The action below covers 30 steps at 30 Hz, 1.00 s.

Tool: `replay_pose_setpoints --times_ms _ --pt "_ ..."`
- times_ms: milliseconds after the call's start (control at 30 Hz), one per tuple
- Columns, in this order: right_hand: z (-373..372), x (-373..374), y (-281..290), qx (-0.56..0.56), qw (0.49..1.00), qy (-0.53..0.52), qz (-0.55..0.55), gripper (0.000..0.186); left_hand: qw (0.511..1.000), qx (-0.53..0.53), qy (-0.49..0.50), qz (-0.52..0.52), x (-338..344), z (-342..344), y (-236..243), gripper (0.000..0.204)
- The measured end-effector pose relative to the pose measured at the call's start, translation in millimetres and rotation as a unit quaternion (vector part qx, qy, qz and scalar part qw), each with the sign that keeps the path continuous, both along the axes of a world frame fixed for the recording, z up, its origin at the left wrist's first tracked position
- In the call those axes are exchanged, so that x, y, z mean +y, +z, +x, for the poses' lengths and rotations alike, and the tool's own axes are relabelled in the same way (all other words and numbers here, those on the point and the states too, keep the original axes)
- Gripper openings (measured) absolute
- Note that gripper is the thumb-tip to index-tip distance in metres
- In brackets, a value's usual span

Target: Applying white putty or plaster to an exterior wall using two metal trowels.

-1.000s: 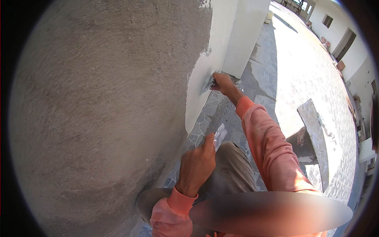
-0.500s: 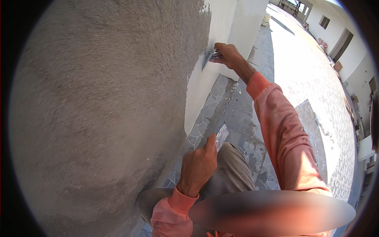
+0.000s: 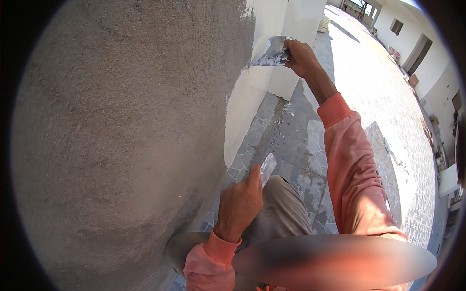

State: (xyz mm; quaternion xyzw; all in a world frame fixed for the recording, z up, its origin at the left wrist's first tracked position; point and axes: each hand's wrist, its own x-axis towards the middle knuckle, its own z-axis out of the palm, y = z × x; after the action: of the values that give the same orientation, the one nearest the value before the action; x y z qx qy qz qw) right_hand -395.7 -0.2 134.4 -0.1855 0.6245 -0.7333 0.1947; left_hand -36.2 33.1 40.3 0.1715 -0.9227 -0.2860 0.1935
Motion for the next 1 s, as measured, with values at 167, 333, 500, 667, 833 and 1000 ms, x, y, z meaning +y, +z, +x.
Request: replay_pose_setpoints --times_ms 167,333,500,667,833,1000 --pt "-7.7 10.5 -127.1 -0.087 0.988 -0.039 0.125 0.019 1.000 -0.003 -0.003 -0.014 -1.4 -0.8 -1.8 0.026" --pt "12.4 -5.3 -231.9 -0.115 0.973 -0.027 0.198 0.012 1.000 -0.014 0.008 -0.018 -2.6 1.4 -7.5 0.027" --pt "2.1 -6.5 -319.3 -0.110 0.976 0.025 0.185 0.015 1.000 -0.010 0.009 -0.011 -2.7 -5.7 -10.2 0.026" --pt "14.9 -14.0 -345.0 -0.028 0.983 0.079 0.166 0.013 1.000 -0.021 0.018 -0.006 -6.0 -5.0 -10.2 0.024" --pt "4.4 -29.7 -322.7 -0.096 0.979 0.077 0.165 0.014 1.000 -0.021 0.013 -0.003 -4.5 -6.2 -9.7 0.024" --pt "19.3 -51.0 -257.7 -0.170 0.971 0.048 0.161 0.015 0.999 -0.028 0.017 -0.005 -8.8 -2.2 -11.2 0.024"
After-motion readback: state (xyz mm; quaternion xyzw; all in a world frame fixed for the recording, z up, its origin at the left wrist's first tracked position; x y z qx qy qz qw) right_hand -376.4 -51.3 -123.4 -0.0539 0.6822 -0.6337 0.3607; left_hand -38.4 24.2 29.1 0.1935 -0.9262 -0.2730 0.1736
